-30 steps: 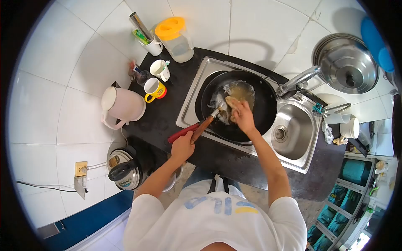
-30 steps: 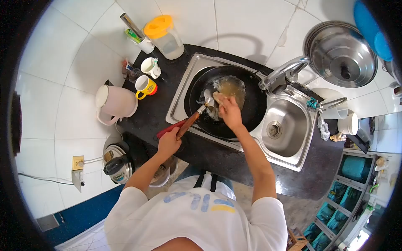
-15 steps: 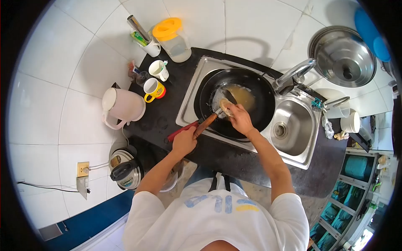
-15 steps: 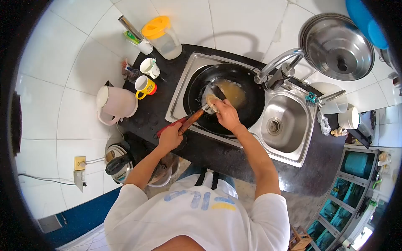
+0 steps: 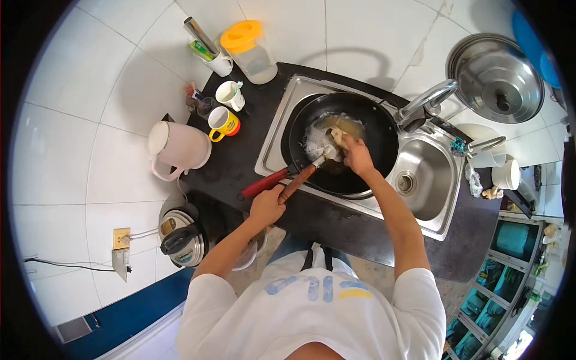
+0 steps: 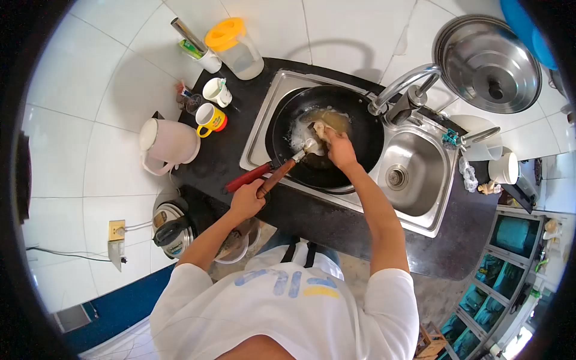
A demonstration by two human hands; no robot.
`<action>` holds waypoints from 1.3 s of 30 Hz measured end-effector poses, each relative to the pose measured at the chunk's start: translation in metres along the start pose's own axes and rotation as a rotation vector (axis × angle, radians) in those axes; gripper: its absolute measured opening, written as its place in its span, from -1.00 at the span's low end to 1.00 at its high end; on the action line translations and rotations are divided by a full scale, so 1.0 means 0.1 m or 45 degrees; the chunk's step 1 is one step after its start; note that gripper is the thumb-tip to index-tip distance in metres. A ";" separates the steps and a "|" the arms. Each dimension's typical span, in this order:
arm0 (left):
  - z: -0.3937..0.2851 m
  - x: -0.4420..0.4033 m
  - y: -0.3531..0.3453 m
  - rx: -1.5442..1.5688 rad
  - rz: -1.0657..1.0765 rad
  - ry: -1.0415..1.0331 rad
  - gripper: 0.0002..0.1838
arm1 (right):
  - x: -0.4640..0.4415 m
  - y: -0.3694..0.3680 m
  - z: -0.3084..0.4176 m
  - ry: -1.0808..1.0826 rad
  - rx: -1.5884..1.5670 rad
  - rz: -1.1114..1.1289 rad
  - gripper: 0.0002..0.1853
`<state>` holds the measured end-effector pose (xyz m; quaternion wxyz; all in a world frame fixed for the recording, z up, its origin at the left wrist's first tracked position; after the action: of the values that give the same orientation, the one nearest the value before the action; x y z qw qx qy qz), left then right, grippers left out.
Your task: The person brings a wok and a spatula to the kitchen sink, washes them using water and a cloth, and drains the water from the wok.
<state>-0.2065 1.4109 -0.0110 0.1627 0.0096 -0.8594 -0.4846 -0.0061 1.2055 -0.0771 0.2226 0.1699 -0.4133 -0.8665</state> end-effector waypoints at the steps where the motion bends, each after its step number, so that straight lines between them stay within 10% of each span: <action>1: 0.00 0.03 -0.01 -0.008 -0.026 -0.028 -0.65 | 0.01 0.03 -0.01 -0.017 -0.044 0.045 -0.45; 8: 0.15 0.13 0.04 -0.024 0.000 -0.006 -0.60 | -0.01 0.14 -0.57 -0.207 -0.274 -0.265 -0.54; 25: 0.05 0.10 0.02 -0.248 -0.012 -0.259 -0.58 | -0.13 -0.28 -0.28 -0.463 -1.336 0.155 -0.73; 34: 0.03 0.17 -0.03 -0.183 -0.105 -0.218 -0.61 | -0.32 -0.30 -0.53 -0.538 -0.692 -0.333 -0.73; 39: 0.10 0.25 -0.09 -0.041 -0.112 -0.109 -0.61 | -0.13 -0.41 -0.94 -0.975 -1.446 -0.570 -0.79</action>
<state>-0.2345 1.4105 -0.0164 0.1047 0.0240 -0.8563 -0.5051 0.0399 1.1748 -0.1648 -0.0671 -0.2072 0.0969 -0.9712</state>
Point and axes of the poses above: each hand's wrist, its own x-axis away from the middle knuckle, its own y-axis out of the back of the hand, z = x × y, the point moved 8 cm from there along -x, towards the middle knuckle, and after that the axes turned 1 degree about -x, right-handed, at the moved point
